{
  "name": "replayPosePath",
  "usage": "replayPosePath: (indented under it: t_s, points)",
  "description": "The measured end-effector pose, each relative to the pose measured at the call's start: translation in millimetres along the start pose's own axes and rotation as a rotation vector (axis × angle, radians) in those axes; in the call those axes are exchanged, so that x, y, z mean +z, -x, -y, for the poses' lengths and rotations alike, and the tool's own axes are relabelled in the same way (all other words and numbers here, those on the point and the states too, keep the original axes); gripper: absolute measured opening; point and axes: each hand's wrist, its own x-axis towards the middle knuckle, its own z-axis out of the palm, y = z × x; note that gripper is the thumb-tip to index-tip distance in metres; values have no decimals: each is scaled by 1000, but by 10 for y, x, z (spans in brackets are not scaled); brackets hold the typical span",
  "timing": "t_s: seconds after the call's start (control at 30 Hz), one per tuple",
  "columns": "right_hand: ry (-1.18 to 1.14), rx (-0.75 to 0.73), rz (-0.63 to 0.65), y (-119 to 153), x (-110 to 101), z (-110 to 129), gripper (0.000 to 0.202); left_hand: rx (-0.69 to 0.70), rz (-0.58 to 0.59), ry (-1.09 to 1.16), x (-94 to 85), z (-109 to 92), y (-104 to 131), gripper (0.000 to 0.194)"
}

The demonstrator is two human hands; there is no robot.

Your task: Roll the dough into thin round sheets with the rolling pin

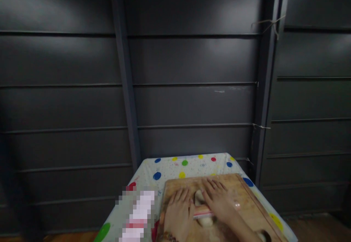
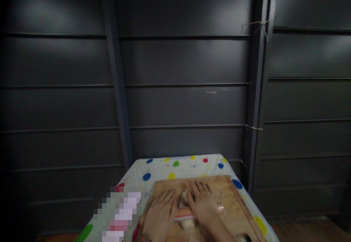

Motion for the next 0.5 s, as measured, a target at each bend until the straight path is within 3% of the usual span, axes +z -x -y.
replayPosePath:
  t_s: [0.17, 0.4, 0.5]
  points:
    - [-76, 142, 16, 111, -166, 114, 38, 49, 21, 15, 38, -5, 107, 49]
    - [-152, 168, 51, 241, -310, 210, 38, 168, -115, 26, 47, 62, 229, 44]
    - [-211, 117, 89, 309, -474, 143, 45, 273, -106, 5, 29, 153, 285, 41]
